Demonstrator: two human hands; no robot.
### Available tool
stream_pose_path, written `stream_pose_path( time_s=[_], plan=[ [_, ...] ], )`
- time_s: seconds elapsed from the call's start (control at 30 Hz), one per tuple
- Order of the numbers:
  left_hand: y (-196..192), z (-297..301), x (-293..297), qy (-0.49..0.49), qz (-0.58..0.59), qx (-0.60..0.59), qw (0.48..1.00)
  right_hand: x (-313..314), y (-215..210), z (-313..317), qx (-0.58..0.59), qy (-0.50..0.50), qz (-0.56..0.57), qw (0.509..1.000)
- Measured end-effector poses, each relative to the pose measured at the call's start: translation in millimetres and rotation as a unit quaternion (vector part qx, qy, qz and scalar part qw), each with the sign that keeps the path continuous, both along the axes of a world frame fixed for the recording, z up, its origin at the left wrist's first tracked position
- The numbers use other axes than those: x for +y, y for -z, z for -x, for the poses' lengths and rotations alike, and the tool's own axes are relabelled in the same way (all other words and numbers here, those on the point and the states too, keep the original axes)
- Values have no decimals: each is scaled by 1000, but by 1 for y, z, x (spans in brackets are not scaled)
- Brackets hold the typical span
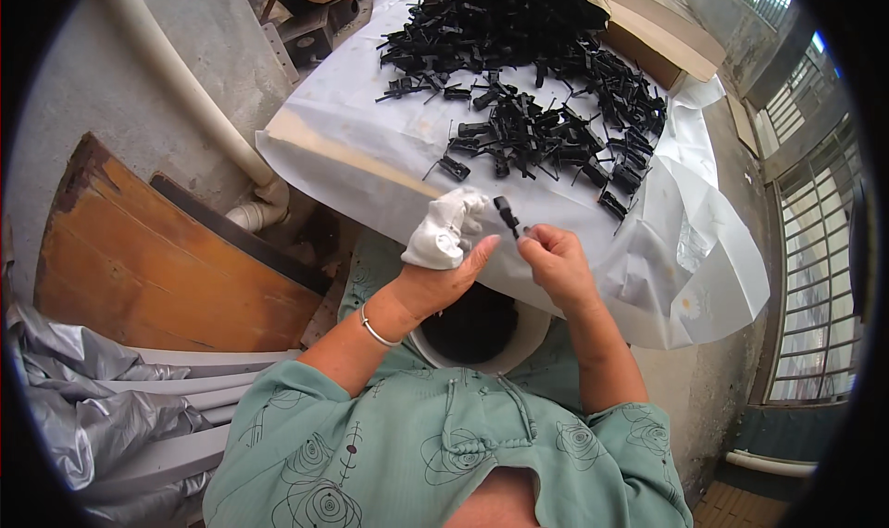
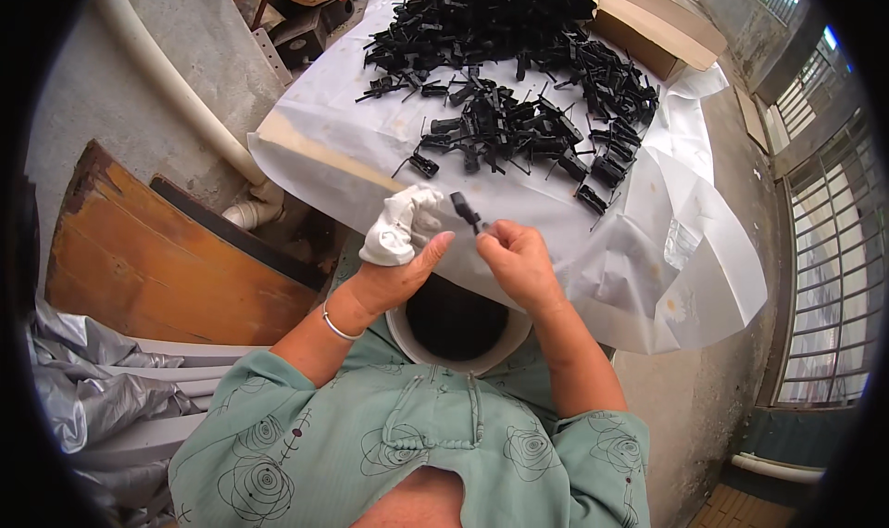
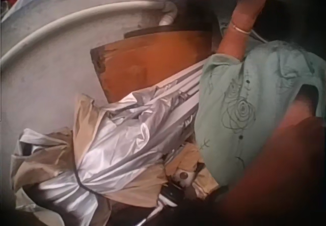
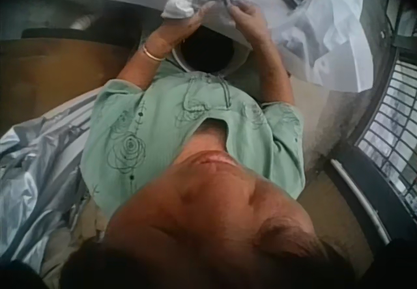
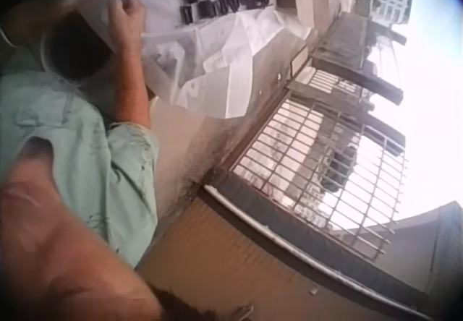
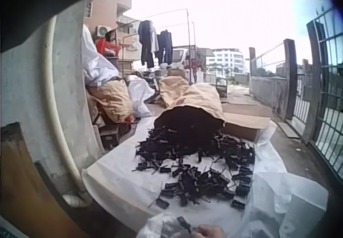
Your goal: Cleaning small black plastic components by wiping them with a cloth.
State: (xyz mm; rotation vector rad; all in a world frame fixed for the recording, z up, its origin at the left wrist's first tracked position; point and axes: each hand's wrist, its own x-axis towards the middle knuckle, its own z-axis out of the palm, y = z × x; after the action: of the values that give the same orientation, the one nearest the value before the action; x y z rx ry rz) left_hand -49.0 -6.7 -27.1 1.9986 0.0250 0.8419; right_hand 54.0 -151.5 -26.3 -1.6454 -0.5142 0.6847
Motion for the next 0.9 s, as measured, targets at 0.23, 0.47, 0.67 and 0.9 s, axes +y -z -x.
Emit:
stream_pose_path(
  time_s=[0.23, 0.47, 0.67, 0.9],
  plan=[
    [7, -10, -2, 76, 224, 45, 971, 4, -11, 24, -447, 0, -65, 892],
    [0, -4, -1, 10, 113, 71, 991, 6, -15, 23, -474, 29, -107, 874],
    [-2, 5, -6, 53, 252, 106, 960, 11, -13, 31, -515, 25, -120, 849],
    [-16, 18, -9, 184, 280, 167, 927, 17, -15, 25, -338, 61, -76, 936]
  ],
)
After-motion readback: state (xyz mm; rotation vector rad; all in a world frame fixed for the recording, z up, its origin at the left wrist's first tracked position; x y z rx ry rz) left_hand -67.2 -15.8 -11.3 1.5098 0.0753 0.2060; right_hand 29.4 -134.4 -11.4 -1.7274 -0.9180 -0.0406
